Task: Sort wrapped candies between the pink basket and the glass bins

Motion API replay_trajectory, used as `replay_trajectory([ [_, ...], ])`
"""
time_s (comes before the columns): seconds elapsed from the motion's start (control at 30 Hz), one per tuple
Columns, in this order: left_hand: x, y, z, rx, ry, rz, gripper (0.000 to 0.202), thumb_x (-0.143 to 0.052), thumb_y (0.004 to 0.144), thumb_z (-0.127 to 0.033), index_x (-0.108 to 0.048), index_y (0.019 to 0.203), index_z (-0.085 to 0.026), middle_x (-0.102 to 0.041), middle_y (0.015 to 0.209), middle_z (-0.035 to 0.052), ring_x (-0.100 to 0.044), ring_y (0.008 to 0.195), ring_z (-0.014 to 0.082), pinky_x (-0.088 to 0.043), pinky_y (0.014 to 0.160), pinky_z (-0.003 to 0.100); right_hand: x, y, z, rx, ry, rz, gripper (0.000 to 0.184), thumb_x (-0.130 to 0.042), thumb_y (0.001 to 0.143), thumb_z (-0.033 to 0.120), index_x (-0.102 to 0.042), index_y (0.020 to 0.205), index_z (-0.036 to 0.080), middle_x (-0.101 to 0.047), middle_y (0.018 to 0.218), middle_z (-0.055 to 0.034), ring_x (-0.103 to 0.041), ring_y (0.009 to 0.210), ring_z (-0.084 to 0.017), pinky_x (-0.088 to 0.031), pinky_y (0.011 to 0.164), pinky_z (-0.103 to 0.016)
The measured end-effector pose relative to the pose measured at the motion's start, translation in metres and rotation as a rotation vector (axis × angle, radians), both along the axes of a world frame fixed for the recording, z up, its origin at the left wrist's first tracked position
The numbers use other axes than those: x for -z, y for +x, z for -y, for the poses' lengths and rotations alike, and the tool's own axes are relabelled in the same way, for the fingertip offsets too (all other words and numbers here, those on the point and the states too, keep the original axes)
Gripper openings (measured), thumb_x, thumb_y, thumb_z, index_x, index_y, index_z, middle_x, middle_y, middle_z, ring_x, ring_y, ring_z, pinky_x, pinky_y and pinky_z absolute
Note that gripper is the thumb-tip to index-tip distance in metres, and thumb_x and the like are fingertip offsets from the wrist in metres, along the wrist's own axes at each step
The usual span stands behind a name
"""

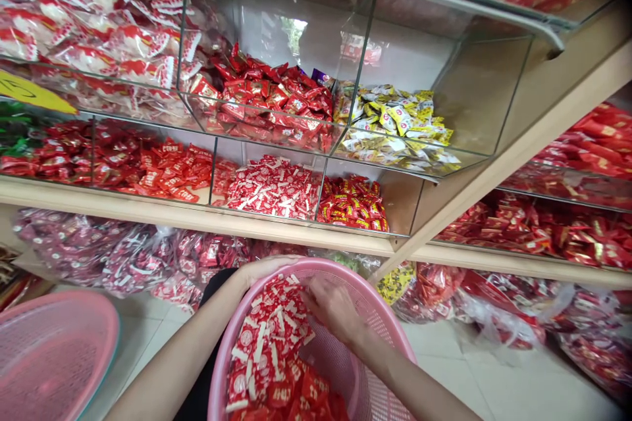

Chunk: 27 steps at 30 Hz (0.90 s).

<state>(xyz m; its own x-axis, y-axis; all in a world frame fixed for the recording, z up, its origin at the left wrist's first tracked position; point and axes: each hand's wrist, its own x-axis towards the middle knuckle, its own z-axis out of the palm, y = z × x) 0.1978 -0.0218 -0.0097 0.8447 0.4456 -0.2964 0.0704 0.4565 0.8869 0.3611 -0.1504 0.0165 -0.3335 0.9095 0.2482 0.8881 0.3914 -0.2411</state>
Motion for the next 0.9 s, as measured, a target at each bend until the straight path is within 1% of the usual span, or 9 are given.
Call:
replay_trajectory([
  [0.03, 0.001, 0.0, 0.0, -0.008, 0.011, -0.007, 0.045, -0.061, 0.073, -0.035, -0.059, 0.115, -0.019, -0.061, 0.118, 0.004, -0.05, 0.116, 0.0225, -0.031, 0.103, 0.033, -0.004, -0.006, 0.001, -0.077, 0.028, 0.031, 0.014, -0.037, 0.091, 0.024, -0.05, 0.094, 0.02, -0.061, 0.081, -0.0001, -0.054, 0.063, -0.011, -0.032, 0.051, -0.022],
  [0.1, 0.003, 0.0, -0.001, -0.032, 0.042, -0.025, 0.044, -0.061, 0.073, -0.034, -0.06, 0.114, -0.019, -0.06, 0.12, 0.0037, -0.045, 0.12, 0.0222, -0.028, 0.105, 0.032, -0.006, -0.017, 0.0, -0.197, 0.076, 0.112, 0.014, -0.036, 0.092, 0.022, -0.05, 0.093, 0.02, -0.059, 0.08, 0.0, -0.053, 0.063, -0.011, -0.033, 0.051, -0.022],
  [0.17, 0.006, 0.0, -0.002, -0.051, 0.075, -0.036, 0.042, -0.061, 0.074, -0.034, -0.061, 0.113, -0.018, -0.058, 0.122, 0.0037, -0.041, 0.124, 0.0217, -0.026, 0.106, 0.032, -0.003, -0.024, -0.003, -0.273, 0.112, 0.193, 0.012, -0.037, 0.091, 0.022, -0.049, 0.093, 0.019, -0.058, 0.079, 0.0, -0.051, 0.063, -0.011, -0.032, 0.05, -0.023],
  [0.23, 0.009, -0.002, -0.003, -0.055, 0.1, -0.034, 0.042, -0.06, 0.075, -0.035, -0.061, 0.113, -0.018, -0.057, 0.124, 0.0041, -0.04, 0.125, 0.0217, -0.025, 0.107, 0.032, 0.002, -0.027, -0.008, -0.32, 0.127, 0.255, 0.011, -0.038, 0.091, 0.022, -0.048, 0.093, 0.019, -0.057, 0.079, 0.0003, -0.05, 0.063, -0.011, -0.032, 0.049, -0.023],
  [0.33, 0.012, -0.004, -0.004, -0.048, 0.121, -0.015, 0.042, -0.059, 0.076, -0.035, -0.061, 0.113, -0.017, -0.056, 0.125, 0.0049, -0.045, 0.121, 0.022, -0.025, 0.107, 0.033, 0.007, -0.026, -0.014, -0.362, 0.142, 0.31, 0.009, -0.039, 0.091, 0.022, -0.047, 0.09, 0.019, -0.056, 0.078, 0.0012, -0.049, 0.061, -0.01, -0.032, 0.049, -0.024],
  [0.43, 0.013, -0.004, -0.004, -0.057, 0.125, -0.022, 0.041, -0.059, 0.076, -0.035, -0.061, 0.113, -0.018, -0.056, 0.125, 0.0053, -0.048, 0.118, 0.0222, -0.025, 0.107, 0.034, 0.008, -0.023, -0.018, -0.409, 0.158, 0.346, 0.007, -0.039, 0.09, 0.019, -0.046, 0.089, 0.019, -0.056, 0.079, 0.0011, -0.049, 0.061, -0.01, -0.032, 0.05, -0.024],
  [0.57, 0.014, -0.003, -0.005, -0.064, 0.134, -0.032, 0.042, -0.061, 0.074, -0.036, -0.061, 0.112, -0.017, -0.056, 0.124, 0.006, -0.046, 0.12, 0.0226, -0.023, 0.107, 0.035, 0.008, -0.023, -0.02, -0.449, 0.172, 0.365, 0.007, -0.039, 0.09, 0.017, -0.046, 0.09, 0.018, -0.055, 0.079, 0.0007, -0.049, 0.062, -0.01, -0.033, 0.05, -0.024],
  [0.77, 0.019, -0.003, -0.007, -0.066, 0.146, -0.037, 0.044, -0.06, 0.075, -0.037, -0.06, 0.114, -0.016, -0.056, 0.124, 0.0065, -0.04, 0.124, 0.0226, -0.022, 0.108, 0.035, 0.01, -0.023, -0.021, -0.464, 0.149, 0.355, 0.009, -0.037, 0.091, 0.017, -0.046, 0.092, 0.018, -0.057, 0.081, -0.0003, -0.05, 0.065, -0.01, -0.036, 0.054, -0.024],
  [0.9, 0.015, -0.003, -0.005, -0.058, 0.124, -0.026, 0.043, -0.06, 0.075, -0.037, -0.061, 0.113, -0.017, -0.056, 0.124, 0.0061, -0.046, 0.12, 0.0234, -0.026, 0.106, 0.035, 0.012, -0.018, -0.017, -0.467, 0.119, 0.338, 0.014, -0.037, 0.09, 0.013, -0.047, 0.099, 0.018, -0.057, 0.081, 0.0007, -0.05, 0.063, -0.009, -0.036, 0.051, -0.022],
])
